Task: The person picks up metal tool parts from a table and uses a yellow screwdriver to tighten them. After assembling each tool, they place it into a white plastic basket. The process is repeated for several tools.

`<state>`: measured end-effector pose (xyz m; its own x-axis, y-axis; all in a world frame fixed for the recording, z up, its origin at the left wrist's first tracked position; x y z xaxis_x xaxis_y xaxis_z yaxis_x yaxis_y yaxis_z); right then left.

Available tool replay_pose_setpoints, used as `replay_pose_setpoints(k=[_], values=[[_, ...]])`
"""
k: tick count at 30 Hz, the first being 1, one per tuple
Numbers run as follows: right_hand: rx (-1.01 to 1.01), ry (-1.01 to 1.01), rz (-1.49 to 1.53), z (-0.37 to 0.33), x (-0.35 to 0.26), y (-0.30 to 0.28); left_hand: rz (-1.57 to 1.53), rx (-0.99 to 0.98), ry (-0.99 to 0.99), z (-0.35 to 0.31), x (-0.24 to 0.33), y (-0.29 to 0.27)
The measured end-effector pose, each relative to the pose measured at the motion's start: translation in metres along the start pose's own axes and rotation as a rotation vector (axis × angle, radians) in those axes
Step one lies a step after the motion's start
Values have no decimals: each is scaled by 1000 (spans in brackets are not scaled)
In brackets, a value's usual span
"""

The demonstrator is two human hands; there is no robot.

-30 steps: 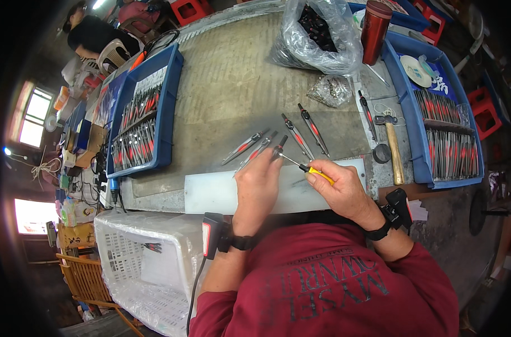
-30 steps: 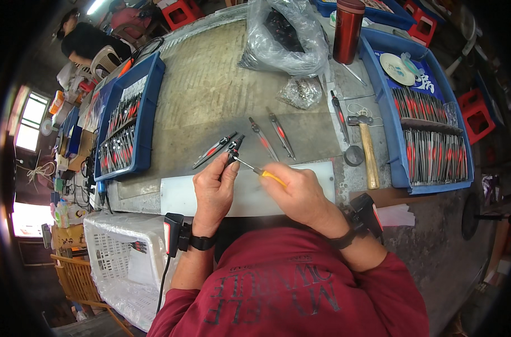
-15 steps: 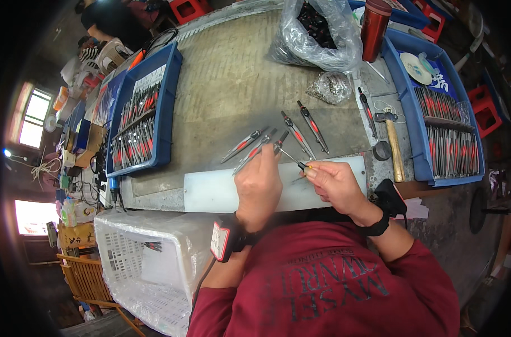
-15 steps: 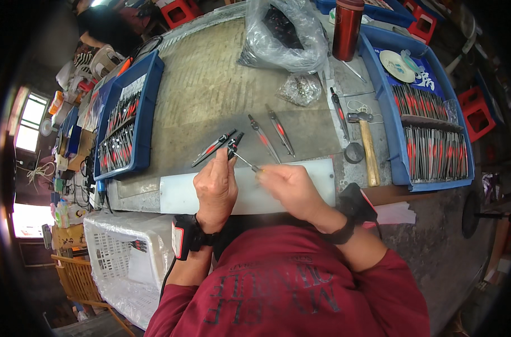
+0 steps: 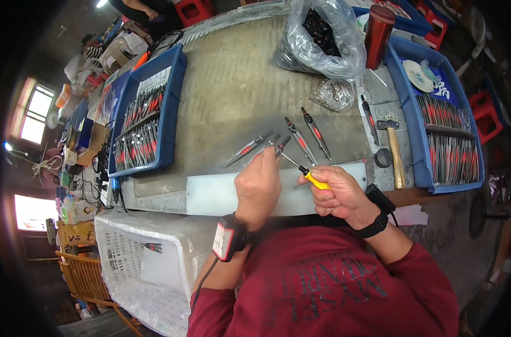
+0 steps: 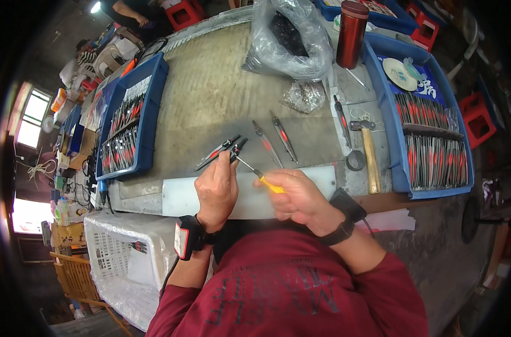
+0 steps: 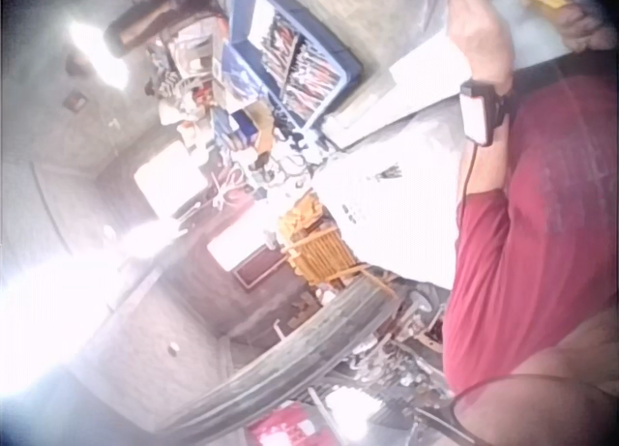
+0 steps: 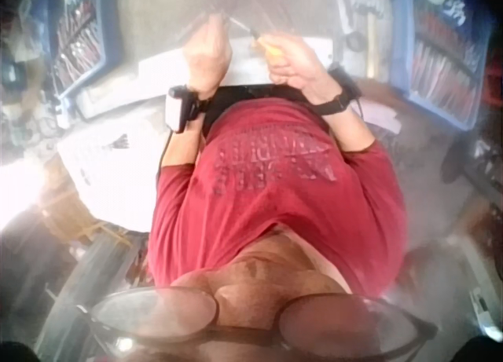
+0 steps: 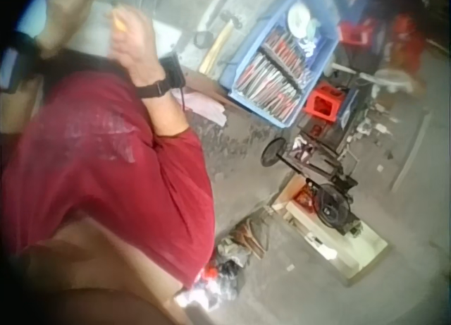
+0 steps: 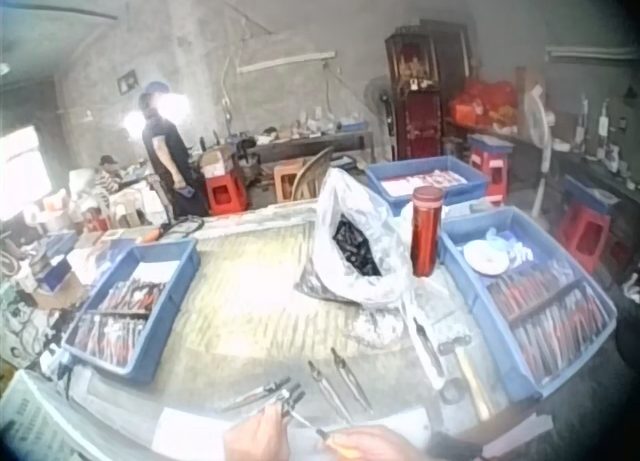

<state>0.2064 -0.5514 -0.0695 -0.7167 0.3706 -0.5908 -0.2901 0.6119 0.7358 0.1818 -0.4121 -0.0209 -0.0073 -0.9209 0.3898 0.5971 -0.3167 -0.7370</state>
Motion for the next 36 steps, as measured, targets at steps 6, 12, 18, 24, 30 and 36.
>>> replay_pose_setpoints(k=[6,12,18,24,30,36], values=[[95,-187,-127,-3,-18,-7,-63,-56,-223,17,-35,5],[117,-363,-219,-12,-37,-16,-59,-214,-334,39,-93,28],[139,-438,-263,-14,-38,-23,42,-314,-277,40,-110,48],[131,-475,-303,-13,-38,-28,66,-249,-171,41,-102,48],[168,-508,-343,-13,-40,-35,-63,-106,-172,43,-60,49],[157,-517,-322,-13,-41,-37,182,-336,-210,31,-12,79]])
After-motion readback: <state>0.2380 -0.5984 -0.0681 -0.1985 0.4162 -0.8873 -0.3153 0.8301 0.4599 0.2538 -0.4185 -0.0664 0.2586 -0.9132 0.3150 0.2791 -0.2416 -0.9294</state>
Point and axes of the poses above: each hand's wrist, its own z-axis towards the middle knuckle, its own y-axis out of the palm, x = y × z, the point moved 5 cm from there along z, towards the middle knuckle, and after that the axes turned 13 degrees about -y, right-handed, at the moved point
